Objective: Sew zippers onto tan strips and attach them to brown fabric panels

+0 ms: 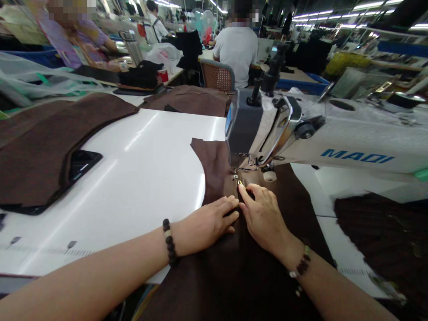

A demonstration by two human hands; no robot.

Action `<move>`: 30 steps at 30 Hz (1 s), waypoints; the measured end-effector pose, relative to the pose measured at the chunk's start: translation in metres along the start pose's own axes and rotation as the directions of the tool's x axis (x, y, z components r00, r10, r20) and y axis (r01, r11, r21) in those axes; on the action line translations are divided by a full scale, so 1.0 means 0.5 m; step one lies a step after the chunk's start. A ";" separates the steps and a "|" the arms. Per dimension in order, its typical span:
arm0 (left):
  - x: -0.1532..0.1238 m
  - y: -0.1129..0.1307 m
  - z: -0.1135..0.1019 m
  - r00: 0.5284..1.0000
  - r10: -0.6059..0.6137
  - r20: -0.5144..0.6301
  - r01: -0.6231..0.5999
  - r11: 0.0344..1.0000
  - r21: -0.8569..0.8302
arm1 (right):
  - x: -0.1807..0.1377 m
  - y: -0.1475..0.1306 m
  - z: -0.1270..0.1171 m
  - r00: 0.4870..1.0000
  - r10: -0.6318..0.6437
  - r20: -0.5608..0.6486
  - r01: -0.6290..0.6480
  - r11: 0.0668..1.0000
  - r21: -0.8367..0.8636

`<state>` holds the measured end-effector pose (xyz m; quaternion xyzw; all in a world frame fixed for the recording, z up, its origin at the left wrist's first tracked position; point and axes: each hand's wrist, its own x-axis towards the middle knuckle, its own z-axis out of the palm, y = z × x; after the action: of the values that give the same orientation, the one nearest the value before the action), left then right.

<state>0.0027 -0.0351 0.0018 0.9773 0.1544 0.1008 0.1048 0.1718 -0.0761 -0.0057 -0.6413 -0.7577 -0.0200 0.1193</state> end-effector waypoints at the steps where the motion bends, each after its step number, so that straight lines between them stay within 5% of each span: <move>1: 0.001 -0.004 0.000 1.000 0.002 0.001 -0.002 1.000 0.000 | 0.004 -0.001 0.002 1.000 0.013 0.004 -0.013 1.000 -0.001; 13: 0.018 -0.044 -0.022 0.997 0.004 0.082 -0.005 1.000 0.019 | 0.024 0.036 0.001 0.997 -0.064 0.050 0.055 0.985 0.165; 19: 0.005 0.014 -0.056 0.983 -0.061 0.173 0.043 0.994 0.104 | -0.060 0.005 0.003 0.990 -0.087 0.111 0.093 0.995 -0.045; 24: -0.032 0.057 -0.022 0.988 -0.134 0.071 0.127 0.988 0.084 | -0.067 0.020 0.004 0.978 -0.130 0.160 0.141 0.988 -0.060; 30: -0.049 0.052 0.015 0.992 -0.125 0.012 0.124 0.991 0.050 | -0.062 0.027 0.002 0.978 -0.132 0.163 0.144 0.987 -0.066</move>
<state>-0.0113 -0.0686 -0.0034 0.9687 0.2167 0.0831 0.0882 0.1894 -0.1033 -0.0148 -0.5908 -0.8061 -0.0067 0.0324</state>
